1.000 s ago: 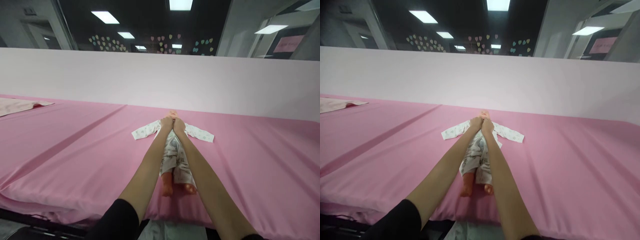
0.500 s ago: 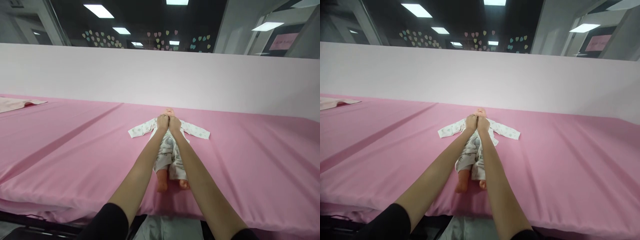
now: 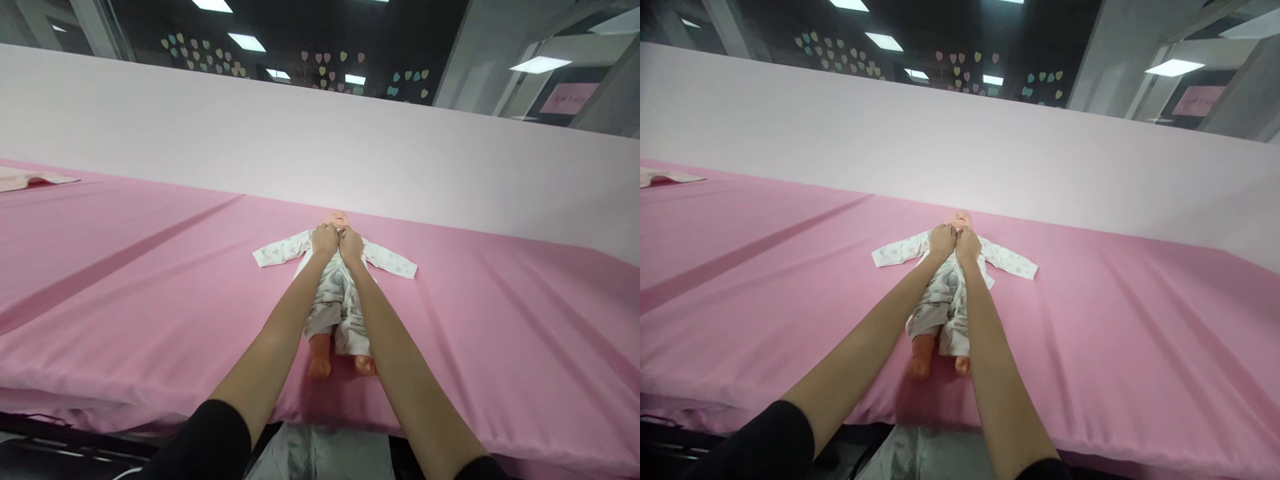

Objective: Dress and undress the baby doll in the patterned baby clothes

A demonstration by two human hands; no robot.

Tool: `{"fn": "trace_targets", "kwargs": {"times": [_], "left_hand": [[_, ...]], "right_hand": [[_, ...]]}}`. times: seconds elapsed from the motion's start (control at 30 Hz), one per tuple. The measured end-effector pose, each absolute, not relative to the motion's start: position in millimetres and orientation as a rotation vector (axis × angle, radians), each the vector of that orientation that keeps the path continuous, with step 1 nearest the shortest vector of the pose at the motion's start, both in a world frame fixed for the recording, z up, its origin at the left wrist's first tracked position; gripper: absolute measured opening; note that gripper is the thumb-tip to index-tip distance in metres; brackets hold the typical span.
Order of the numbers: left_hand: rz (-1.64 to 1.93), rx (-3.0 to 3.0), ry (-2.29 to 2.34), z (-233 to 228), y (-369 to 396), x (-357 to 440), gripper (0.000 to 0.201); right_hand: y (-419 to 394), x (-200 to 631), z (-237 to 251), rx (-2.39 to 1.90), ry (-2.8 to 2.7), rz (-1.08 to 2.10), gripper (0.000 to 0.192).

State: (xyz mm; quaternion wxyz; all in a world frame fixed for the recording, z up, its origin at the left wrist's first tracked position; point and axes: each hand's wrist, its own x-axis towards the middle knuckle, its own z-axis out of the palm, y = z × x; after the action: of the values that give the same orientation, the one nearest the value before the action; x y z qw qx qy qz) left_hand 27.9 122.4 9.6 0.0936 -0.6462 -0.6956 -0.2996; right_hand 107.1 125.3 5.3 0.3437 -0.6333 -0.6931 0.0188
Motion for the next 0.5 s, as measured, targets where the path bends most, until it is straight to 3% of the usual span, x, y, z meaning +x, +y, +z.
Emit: {"fn": "trace_targets", "kwargs": {"times": [0.5], "left_hand": [[-0.949, -1.917, -2.006, 6.4, 122.9, 24.2, 0.028]], "right_hand": [[123.7, 106.7, 3.9, -1.680, -1.725, 0.075, 0.027]]}}
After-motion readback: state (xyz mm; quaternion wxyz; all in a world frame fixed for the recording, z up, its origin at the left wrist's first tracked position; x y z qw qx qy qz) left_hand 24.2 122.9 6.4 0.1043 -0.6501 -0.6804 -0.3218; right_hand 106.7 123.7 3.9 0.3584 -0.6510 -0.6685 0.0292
